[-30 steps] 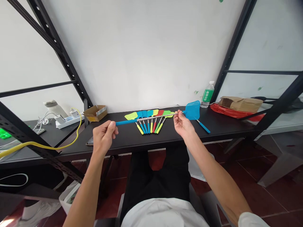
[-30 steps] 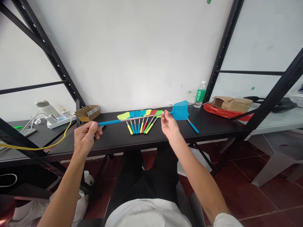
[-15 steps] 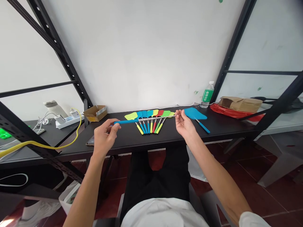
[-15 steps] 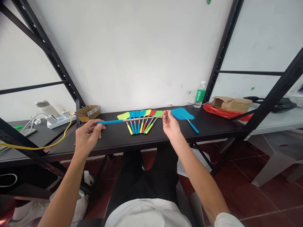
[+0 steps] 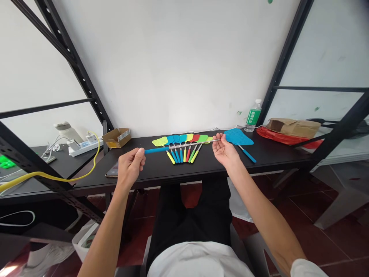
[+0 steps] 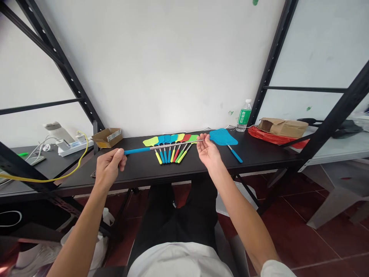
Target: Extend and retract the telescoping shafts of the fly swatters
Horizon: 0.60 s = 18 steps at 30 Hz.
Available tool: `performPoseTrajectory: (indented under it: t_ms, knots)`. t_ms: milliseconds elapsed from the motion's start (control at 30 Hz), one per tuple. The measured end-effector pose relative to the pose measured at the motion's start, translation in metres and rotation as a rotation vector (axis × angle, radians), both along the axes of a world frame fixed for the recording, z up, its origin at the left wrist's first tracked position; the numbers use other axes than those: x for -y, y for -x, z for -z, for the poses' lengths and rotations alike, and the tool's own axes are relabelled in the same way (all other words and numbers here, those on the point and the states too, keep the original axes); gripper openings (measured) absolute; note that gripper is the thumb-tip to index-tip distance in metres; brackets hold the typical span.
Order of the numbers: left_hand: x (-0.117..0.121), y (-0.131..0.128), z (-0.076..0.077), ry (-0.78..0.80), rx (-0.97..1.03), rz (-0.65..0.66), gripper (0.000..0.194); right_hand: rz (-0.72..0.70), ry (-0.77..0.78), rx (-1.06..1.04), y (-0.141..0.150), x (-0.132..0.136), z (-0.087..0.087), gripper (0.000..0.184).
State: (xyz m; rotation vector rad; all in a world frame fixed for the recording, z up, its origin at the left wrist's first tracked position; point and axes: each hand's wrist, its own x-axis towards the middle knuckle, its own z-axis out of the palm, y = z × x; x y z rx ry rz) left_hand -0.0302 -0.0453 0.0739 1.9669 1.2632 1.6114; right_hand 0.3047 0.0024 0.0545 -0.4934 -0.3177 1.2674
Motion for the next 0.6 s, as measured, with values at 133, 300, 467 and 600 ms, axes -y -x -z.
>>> performPoseTrajectory:
  t_ms: [133,300,467,600]
  knots:
    - [-0.008,0.0,0.006,0.089,0.166,0.057,0.049,0.012,-0.031,0.031,0.002,0.001,-0.002,0.006]
    - [-0.015,0.003,0.01,0.127,0.27,0.052,0.053,0.021,-0.065,0.049,0.005,0.003,-0.004,0.008]
    - [-0.01,0.002,0.002,0.11,0.097,0.079,0.035,0.067,-0.071,0.023,-0.004,0.004,-0.007,0.007]
    - [-0.004,0.001,-0.003,0.009,0.04,0.064,0.022,0.07,-0.068,0.019,-0.008,0.005,-0.009,0.006]
